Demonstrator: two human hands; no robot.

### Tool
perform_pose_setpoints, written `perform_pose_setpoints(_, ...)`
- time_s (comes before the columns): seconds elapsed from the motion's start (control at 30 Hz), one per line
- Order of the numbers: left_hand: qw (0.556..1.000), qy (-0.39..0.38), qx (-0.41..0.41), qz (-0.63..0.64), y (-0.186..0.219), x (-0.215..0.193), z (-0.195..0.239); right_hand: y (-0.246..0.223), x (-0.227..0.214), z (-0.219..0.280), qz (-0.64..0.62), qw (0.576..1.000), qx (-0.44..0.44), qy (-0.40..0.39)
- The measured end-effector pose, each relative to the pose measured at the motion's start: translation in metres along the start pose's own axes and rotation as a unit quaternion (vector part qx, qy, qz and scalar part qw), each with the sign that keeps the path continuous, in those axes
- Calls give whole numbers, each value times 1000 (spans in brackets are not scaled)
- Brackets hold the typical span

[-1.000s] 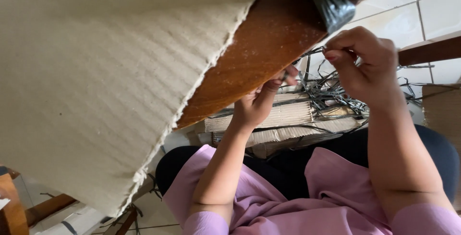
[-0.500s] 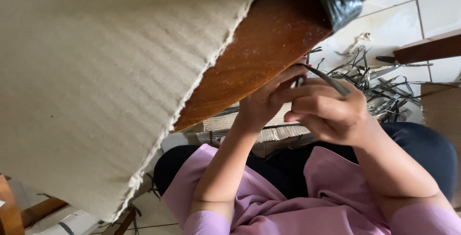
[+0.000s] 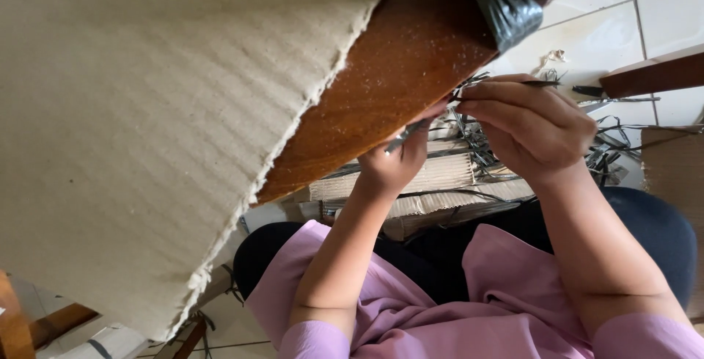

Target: Wrapping chair components with protective cardboard and securing them with plastic ties.

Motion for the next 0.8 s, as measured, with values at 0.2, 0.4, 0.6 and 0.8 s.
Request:
perform_pose_setpoints(0.2,997,79,-9,-25,-25,0,28,0,12,3,7,997,-61,43)
perform_pose_setpoints(0.4,996,2,-38,-78,-23,-1,24,-1,19,13,56,996,-53,36)
perform_pose_setpoints(0.6,991,26,0,-131,9,-17,-6,3,17,17,58,997,-28,35)
perform_pose_setpoints(0.8,398,-280,312,-816,-33,33,46,4,17,14,89,995,9,35)
Point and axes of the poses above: each hand's wrist, its own z-axis away from the middle knuckle, its own x-axis out of the palm, y = z × x, the point moved 6 cm from there along -z, towards the middle knuckle, and after that the axes turned 15 degrees about z, right-handed, at the moved point
